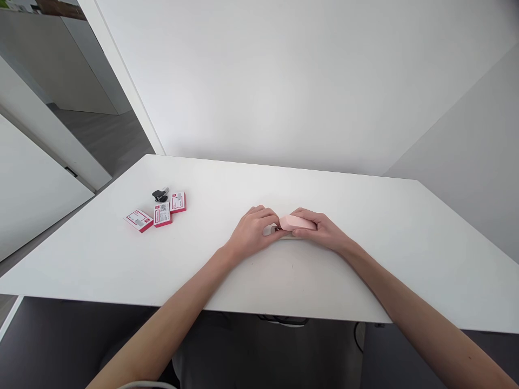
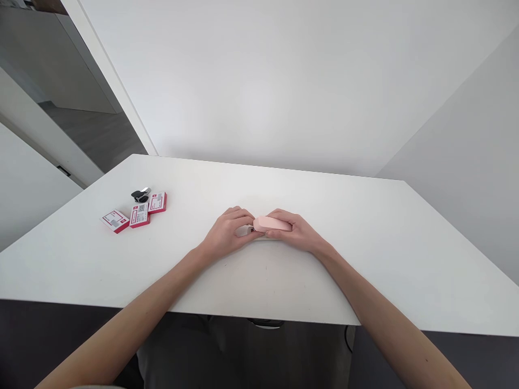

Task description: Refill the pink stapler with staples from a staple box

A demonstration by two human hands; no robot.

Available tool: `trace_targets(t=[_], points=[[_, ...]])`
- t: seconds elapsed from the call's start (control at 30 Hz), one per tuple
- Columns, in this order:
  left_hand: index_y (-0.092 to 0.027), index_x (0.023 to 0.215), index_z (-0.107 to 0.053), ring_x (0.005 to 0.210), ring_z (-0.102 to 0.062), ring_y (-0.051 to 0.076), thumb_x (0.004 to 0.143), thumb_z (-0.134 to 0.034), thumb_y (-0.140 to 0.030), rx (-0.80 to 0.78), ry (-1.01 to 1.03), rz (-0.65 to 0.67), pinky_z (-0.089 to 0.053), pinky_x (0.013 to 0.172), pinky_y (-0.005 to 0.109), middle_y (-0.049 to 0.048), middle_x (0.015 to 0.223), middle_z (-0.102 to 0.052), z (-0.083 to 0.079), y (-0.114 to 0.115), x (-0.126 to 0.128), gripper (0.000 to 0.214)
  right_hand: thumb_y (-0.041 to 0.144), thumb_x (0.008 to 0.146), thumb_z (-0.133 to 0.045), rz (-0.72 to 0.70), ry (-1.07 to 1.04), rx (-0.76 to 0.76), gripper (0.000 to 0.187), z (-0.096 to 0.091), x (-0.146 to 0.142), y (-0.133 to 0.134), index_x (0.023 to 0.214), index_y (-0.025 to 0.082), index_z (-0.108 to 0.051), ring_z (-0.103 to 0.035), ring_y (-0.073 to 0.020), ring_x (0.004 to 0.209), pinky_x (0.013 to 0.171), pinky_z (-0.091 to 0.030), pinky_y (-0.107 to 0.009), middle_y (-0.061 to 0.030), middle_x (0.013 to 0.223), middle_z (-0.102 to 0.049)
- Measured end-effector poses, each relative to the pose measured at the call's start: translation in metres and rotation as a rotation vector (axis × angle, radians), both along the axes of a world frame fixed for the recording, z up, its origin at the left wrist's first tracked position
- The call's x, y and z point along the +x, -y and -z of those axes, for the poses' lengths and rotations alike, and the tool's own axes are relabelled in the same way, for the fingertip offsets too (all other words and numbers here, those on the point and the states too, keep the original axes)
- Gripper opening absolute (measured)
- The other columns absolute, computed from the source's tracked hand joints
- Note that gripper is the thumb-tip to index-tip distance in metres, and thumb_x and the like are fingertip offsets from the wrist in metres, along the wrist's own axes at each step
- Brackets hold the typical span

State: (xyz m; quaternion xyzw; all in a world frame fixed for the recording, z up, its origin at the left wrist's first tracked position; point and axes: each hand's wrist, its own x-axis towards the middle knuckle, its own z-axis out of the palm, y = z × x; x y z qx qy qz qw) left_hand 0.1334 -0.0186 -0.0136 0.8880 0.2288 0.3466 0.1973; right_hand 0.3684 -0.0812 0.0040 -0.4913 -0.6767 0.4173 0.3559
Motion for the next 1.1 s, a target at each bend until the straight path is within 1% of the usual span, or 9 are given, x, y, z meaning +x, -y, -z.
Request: trace_targets(t=[0.37, 0.6, 0.83, 0.87, 0.93, 1.03, 1.1], points=[[-0.022, 0.090, -0.071, 0.086, -0.063, 0.019, 0.101, -0.064, -0.048, 0.057, -0.016, 0.003, -0.048, 0.086, 0.038, 0.0028, 0.093, -0.075, 0.0020, 0.0000, 0.0012, 0.029, 0.051, 0.090, -0.076, -0.022, -0.020, 0.033, 0.028, 0.0040, 0.0025, -0.0009, 0.110, 0.030, -0.077, -0.064, -0.0286, 0.109, 0.093, -0.052, -0.041, -0.0060, 0.120, -0.069], [-0.022, 0.088, -0.070, 0.084, -0.063, 0.019, 0.102, -0.063, -0.046, 0.085, -0.011, 0.008, -0.048, 0.084, 0.037, 0.0027, 0.091, -0.075, 0.0035, -0.0007, 0.0010, 0.029, 0.049, 0.090, -0.076, -0.028, -0.034, 0.040, 0.026, 0.0064, 0.0028, -0.0013, 0.109, 0.031, -0.077, -0.064, -0.0276, 0.107, 0.090, -0.051, -0.040, -0.0047, 0.119, -0.069], [-0.022, 0.087, -0.070, 0.085, -0.063, 0.019, 0.101, -0.066, -0.042, 0.091, -0.032, 0.006, -0.048, 0.086, 0.037, 0.0020, 0.092, -0.074, 0.0055, -0.0022, 0.0010, 0.025, 0.051, 0.089, -0.076, -0.012, -0.026, 0.038, 0.030, 0.0048, 0.0024, -0.0001, 0.108, 0.028, -0.074, -0.062, -0.0279, 0.105, 0.089, -0.048, -0.039, -0.0057, 0.118, -0.068], [-0.022, 0.087, -0.071, 0.086, -0.063, 0.019, 0.100, -0.067, -0.042, 0.097, -0.040, 0.011, -0.048, 0.086, 0.037, 0.0021, 0.092, -0.075, 0.0060, -0.0025, 0.0009, 0.024, 0.052, 0.090, -0.075, -0.009, -0.030, 0.032, 0.030, 0.0043, 0.0023, 0.0004, 0.108, 0.027, -0.074, -0.061, -0.0271, 0.103, 0.088, -0.048, -0.038, -0.0055, 0.116, -0.067], [-0.022, 0.090, -0.072, 0.088, -0.064, 0.019, 0.100, -0.068, -0.041, 0.116, -0.068, 0.029, -0.048, 0.086, 0.037, 0.0025, 0.094, -0.075, 0.0071, -0.0029, 0.0005, 0.022, 0.053, 0.092, -0.072, 0.006, -0.041, 0.010, 0.030, 0.0033, 0.0021, 0.0015, 0.106, 0.027, -0.072, -0.059, -0.0237, 0.093, 0.081, -0.046, -0.036, -0.0038, 0.106, -0.066], [-0.022, 0.091, -0.073, 0.089, -0.064, 0.020, 0.100, -0.068, -0.041, 0.135, -0.108, 0.038, -0.048, 0.085, 0.037, 0.0031, 0.094, -0.075, 0.0077, -0.0029, 0.0001, 0.022, 0.055, 0.093, -0.070, 0.029, -0.050, -0.018, 0.030, 0.0027, 0.0019, 0.0029, 0.098, 0.025, -0.069, -0.050, -0.0185, 0.078, 0.070, -0.040, -0.032, -0.0001, 0.088, -0.059], [-0.022, 0.091, -0.073, 0.089, -0.065, 0.020, 0.100, -0.068, -0.042, 0.135, -0.118, 0.028, -0.048, 0.084, 0.037, 0.0033, 0.094, -0.075, 0.0075, -0.0025, -0.0001, 0.023, 0.055, 0.092, -0.071, 0.031, -0.057, -0.020, 0.031, 0.0028, 0.0020, 0.0033, 0.096, 0.025, -0.068, -0.047, -0.0172, 0.075, 0.067, -0.037, -0.031, 0.0009, 0.085, -0.055]])
